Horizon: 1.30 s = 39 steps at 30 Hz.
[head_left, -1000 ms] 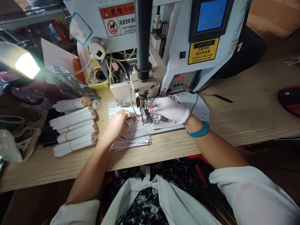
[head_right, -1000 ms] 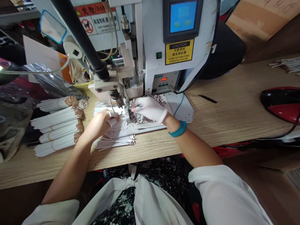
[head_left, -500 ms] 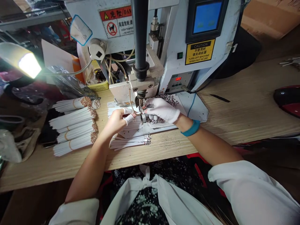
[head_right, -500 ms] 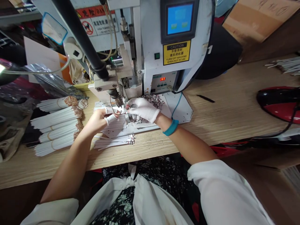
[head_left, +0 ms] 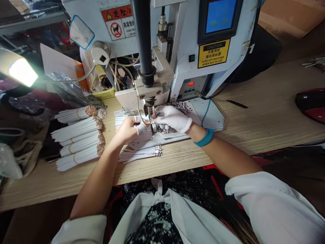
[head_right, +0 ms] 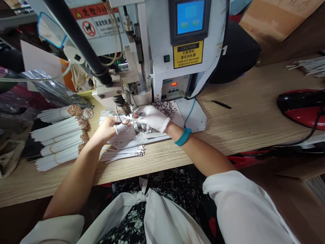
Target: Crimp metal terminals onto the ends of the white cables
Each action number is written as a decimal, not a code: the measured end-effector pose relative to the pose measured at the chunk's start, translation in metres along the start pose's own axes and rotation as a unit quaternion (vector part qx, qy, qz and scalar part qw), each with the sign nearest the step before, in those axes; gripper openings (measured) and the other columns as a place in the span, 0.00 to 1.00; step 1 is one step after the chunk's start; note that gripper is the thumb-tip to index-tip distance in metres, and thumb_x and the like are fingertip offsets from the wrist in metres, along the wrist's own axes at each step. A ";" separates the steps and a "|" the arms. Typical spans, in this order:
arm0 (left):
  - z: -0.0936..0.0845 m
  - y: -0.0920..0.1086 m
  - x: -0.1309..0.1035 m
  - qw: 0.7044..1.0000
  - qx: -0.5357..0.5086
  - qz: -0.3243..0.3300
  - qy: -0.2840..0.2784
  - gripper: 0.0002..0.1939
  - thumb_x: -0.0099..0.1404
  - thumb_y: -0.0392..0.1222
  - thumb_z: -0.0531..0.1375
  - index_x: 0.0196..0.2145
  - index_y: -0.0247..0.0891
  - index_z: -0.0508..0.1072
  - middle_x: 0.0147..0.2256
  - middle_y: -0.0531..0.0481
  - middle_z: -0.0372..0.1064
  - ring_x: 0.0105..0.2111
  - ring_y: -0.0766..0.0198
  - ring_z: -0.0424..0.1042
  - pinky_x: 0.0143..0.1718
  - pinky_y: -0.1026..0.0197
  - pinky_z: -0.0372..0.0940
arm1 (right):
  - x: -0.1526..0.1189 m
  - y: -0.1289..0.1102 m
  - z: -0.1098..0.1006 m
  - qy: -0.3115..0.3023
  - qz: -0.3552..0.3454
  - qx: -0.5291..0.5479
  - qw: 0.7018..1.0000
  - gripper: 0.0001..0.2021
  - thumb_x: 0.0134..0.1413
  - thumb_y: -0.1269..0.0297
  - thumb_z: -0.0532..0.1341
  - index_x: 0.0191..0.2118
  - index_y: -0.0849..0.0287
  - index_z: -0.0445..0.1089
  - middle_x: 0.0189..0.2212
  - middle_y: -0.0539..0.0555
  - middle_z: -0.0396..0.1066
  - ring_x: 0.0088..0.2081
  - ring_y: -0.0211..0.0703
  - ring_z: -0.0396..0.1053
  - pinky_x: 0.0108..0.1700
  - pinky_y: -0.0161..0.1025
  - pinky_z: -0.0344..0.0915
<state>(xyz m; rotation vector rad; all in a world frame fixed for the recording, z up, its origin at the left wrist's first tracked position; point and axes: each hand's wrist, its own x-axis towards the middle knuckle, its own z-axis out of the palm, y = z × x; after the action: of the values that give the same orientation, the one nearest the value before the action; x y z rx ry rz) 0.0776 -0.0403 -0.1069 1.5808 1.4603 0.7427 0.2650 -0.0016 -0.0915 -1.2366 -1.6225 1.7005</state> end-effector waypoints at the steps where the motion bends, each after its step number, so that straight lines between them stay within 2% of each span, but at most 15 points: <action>1: 0.000 0.001 0.000 1.000 -0.003 -0.004 0.003 0.18 0.48 0.54 0.64 0.20 0.35 0.68 0.22 0.53 0.64 0.25 0.65 0.60 0.28 0.63 0.57 | 0.000 0.000 0.000 0.001 -0.001 0.000 1.000 0.08 0.55 0.82 0.59 0.32 0.63 0.66 0.17 0.43 0.62 0.14 0.27 0.59 0.11 0.25 0.54; 11: 0.002 0.007 0.002 0.999 -0.038 -0.020 -0.002 0.16 0.45 0.53 0.65 0.20 0.35 0.71 0.22 0.51 0.68 0.28 0.62 0.65 0.31 0.62 0.60 | 0.004 0.010 -0.006 -0.023 -0.036 0.017 0.999 0.08 0.50 0.82 0.61 0.35 0.64 0.68 0.19 0.45 0.64 0.15 0.28 0.61 0.13 0.26 0.55; 18: 0.000 0.010 0.003 0.999 -0.031 -0.022 0.007 0.18 0.43 0.55 0.67 0.19 0.35 0.73 0.23 0.50 0.70 0.29 0.61 0.68 0.32 0.62 0.64 | 0.001 0.006 -0.007 -0.024 -0.031 0.009 0.999 0.09 0.50 0.80 0.61 0.39 0.66 0.70 0.20 0.45 0.65 0.17 0.29 0.62 0.15 0.26 0.58; 26: 0.000 0.012 0.002 0.999 -0.039 -0.033 0.002 0.18 0.43 0.53 0.68 0.20 0.35 0.73 0.23 0.51 0.71 0.28 0.62 0.67 0.31 0.63 0.63 | 0.003 0.008 -0.005 -0.021 -0.027 0.038 0.999 0.09 0.49 0.82 0.62 0.32 0.63 0.65 0.18 0.44 0.64 0.14 0.28 0.61 0.12 0.25 0.55; 31: 0.000 0.011 0.002 0.999 -0.039 -0.027 0.002 0.19 0.44 0.54 0.67 0.21 0.34 0.72 0.22 0.52 0.68 0.26 0.64 0.65 0.29 0.63 0.61 | 0.002 0.009 -0.005 -0.024 -0.031 0.032 0.999 0.07 0.50 0.79 0.62 0.32 0.61 0.64 0.19 0.44 0.64 0.15 0.29 0.61 0.12 0.27 0.56; 33: -0.001 0.012 -0.001 0.999 -0.021 -0.023 0.002 0.19 0.46 0.55 0.66 0.21 0.34 0.72 0.21 0.52 0.67 0.25 0.65 0.64 0.27 0.64 0.60 | 0.000 0.007 -0.010 -0.023 -0.036 0.004 0.999 0.05 0.51 0.76 0.61 0.34 0.61 0.65 0.20 0.46 0.65 0.17 0.32 0.64 0.15 0.29 0.60; 35: -0.003 0.014 -0.007 1.000 -0.001 -0.015 -0.009 0.20 0.47 0.57 0.66 0.20 0.34 0.71 0.21 0.51 0.67 0.24 0.65 0.64 0.26 0.64 0.59 | -0.002 0.004 -0.018 0.005 -0.064 -0.073 0.995 0.03 0.52 0.74 0.61 0.33 0.61 0.67 0.21 0.48 0.67 0.20 0.36 0.66 0.19 0.33 0.62; 39: -0.009 0.017 -0.023 0.994 0.069 -0.015 -0.088 0.17 0.49 0.54 0.66 0.25 0.34 0.76 0.25 0.47 0.74 0.25 0.61 0.68 0.26 0.63 0.62 | -0.004 0.000 -0.037 0.084 -0.149 -0.286 0.943 0.02 0.48 0.73 0.63 0.28 0.61 0.73 0.26 0.52 0.72 0.33 0.44 0.71 0.35 0.38 0.64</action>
<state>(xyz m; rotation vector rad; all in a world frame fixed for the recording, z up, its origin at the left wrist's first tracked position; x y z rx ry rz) 0.0741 -0.0608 -0.0851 1.6802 1.4270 0.4787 0.2985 0.0141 -0.0863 -1.2554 -2.1455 0.9386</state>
